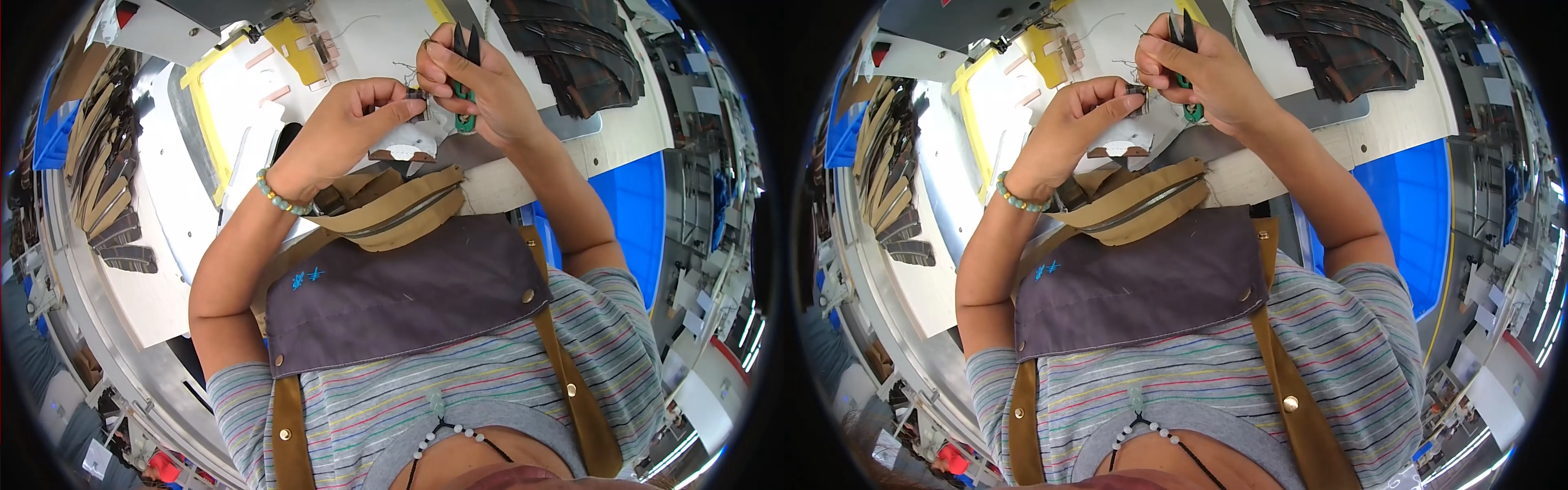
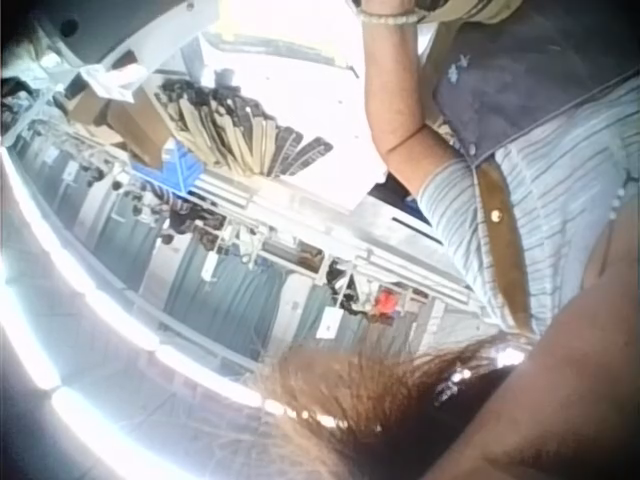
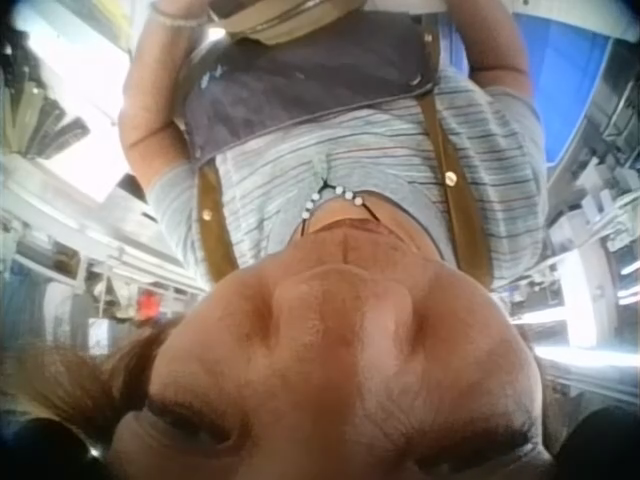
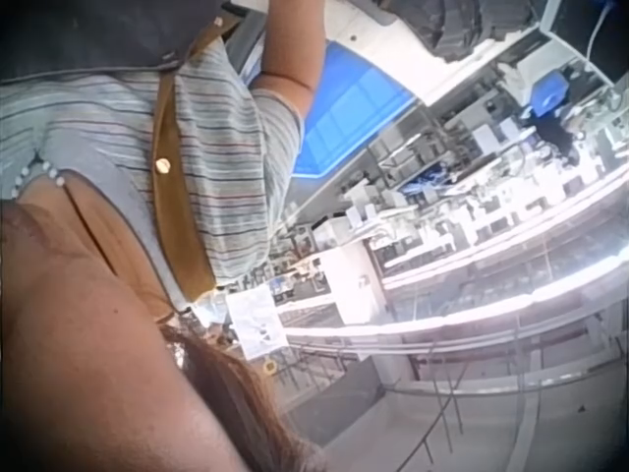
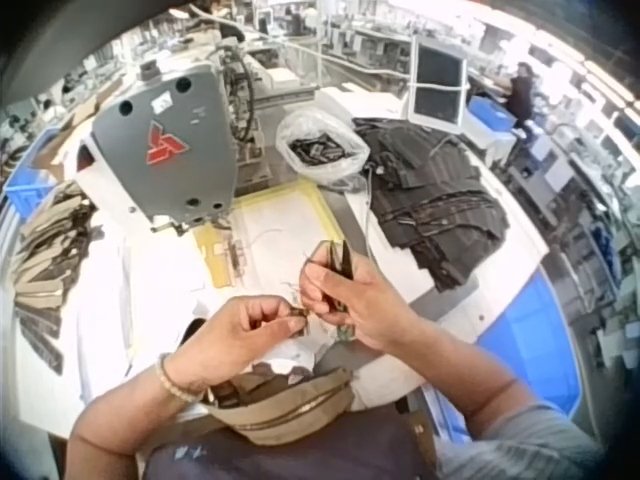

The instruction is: The recorder is aligning and sewing a zipper onto leather pieces for a bag or accessory.

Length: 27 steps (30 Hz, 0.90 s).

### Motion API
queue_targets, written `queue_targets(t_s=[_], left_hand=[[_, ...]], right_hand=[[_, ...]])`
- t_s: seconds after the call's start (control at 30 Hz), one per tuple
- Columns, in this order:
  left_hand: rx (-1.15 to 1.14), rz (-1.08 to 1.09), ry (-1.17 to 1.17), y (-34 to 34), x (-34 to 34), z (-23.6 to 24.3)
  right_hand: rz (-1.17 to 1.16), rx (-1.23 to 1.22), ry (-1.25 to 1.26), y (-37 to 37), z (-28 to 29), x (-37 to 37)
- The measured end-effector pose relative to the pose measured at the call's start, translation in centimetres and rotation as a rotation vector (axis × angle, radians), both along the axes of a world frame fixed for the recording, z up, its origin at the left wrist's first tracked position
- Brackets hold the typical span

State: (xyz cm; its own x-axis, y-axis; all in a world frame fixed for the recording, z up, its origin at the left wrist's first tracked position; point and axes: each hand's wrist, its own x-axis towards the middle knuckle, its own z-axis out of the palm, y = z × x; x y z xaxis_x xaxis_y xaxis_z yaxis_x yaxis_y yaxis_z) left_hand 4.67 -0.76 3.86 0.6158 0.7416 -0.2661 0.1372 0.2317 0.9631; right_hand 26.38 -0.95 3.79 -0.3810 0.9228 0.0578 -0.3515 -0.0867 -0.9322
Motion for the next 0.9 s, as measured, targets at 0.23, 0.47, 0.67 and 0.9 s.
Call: queue_targets(t_s=[0.23,0.47,0.67,0.9], left_hand=[[-0.064,0.093,-0.046,-1.1,-2.8,1.3],[-0.046,0.205,-0.070,-0.1,-1.7,0.4],[-0.071,0.158,-0.101,0.2,0.4,-0.3],[-0.144,0.187,-0.093,0.7,1.8,-0.7]], right_hand=[[-0.391,0.043,0.088,2.2,-2.1,11.3],[-0.322,0.007,-0.599,-3.5,4.9,9.7],[-0.188,0.151,-0.616,-4.1,3.3,5.6],[0.140,0.249,-0.607,-7.0,5.5,11.8]])
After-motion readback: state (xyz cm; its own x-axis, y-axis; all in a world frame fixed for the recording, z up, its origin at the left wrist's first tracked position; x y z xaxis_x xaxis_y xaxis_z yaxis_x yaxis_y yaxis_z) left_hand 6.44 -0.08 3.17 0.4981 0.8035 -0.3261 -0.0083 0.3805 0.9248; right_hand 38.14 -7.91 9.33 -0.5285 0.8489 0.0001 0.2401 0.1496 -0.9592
